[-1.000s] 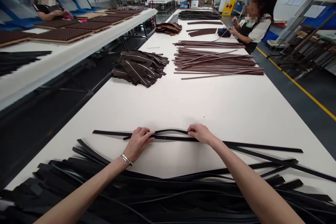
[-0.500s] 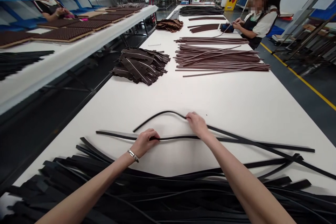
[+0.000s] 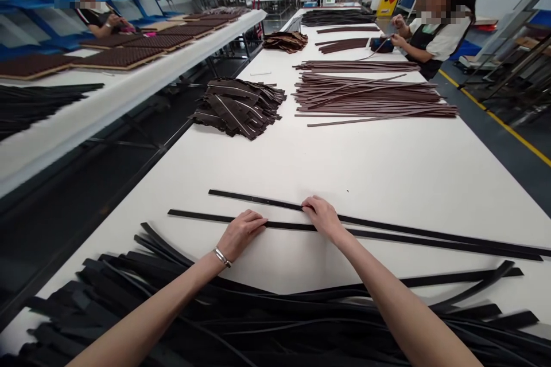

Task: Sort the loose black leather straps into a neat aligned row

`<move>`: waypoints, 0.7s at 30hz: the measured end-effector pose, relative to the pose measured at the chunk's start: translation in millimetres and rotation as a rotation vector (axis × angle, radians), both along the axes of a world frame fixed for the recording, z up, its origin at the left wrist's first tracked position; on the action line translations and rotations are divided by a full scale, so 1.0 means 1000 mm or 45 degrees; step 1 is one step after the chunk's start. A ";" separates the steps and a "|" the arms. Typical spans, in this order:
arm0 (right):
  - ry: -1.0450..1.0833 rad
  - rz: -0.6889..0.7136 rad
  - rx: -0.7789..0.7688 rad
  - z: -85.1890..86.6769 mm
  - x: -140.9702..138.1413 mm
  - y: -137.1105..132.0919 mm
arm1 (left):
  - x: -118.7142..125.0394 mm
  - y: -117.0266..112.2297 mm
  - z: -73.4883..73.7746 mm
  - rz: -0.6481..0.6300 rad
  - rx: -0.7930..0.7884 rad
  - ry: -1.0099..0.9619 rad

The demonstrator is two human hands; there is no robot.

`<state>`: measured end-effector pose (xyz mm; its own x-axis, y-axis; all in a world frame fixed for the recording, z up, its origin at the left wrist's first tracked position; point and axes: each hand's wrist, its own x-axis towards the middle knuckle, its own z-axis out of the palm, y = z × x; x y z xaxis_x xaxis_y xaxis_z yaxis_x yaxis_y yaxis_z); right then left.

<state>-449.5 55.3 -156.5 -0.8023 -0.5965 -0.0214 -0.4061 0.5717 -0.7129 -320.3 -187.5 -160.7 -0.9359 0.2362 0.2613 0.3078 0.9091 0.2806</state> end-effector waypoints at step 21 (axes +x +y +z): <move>-0.080 0.016 -0.114 -0.003 0.020 -0.013 | -0.011 0.013 0.010 0.328 0.394 -0.290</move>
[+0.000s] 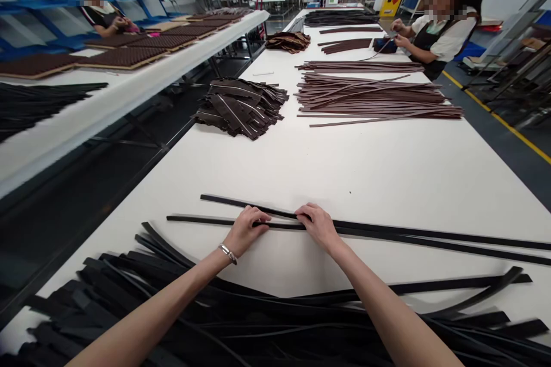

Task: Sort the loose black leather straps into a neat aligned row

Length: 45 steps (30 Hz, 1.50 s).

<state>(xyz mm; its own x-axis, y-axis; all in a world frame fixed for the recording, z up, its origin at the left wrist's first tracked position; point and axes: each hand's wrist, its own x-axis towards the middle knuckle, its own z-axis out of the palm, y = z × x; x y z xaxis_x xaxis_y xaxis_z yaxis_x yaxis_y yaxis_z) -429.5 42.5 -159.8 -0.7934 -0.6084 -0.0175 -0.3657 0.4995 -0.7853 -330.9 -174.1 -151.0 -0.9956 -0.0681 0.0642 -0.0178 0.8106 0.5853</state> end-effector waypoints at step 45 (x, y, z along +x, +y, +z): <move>0.055 0.233 0.004 0.001 0.014 0.011 | -0.009 0.030 -0.004 0.057 -0.104 0.200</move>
<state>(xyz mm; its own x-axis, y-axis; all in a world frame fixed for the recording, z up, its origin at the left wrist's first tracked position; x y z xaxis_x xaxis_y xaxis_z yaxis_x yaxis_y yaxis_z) -415.9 53.9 -159.0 -0.6697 -0.7425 0.0117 -0.4838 0.4244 -0.7654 -339.5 -144.5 -155.3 -0.9690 -0.1000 0.2260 0.0319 0.8562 0.5157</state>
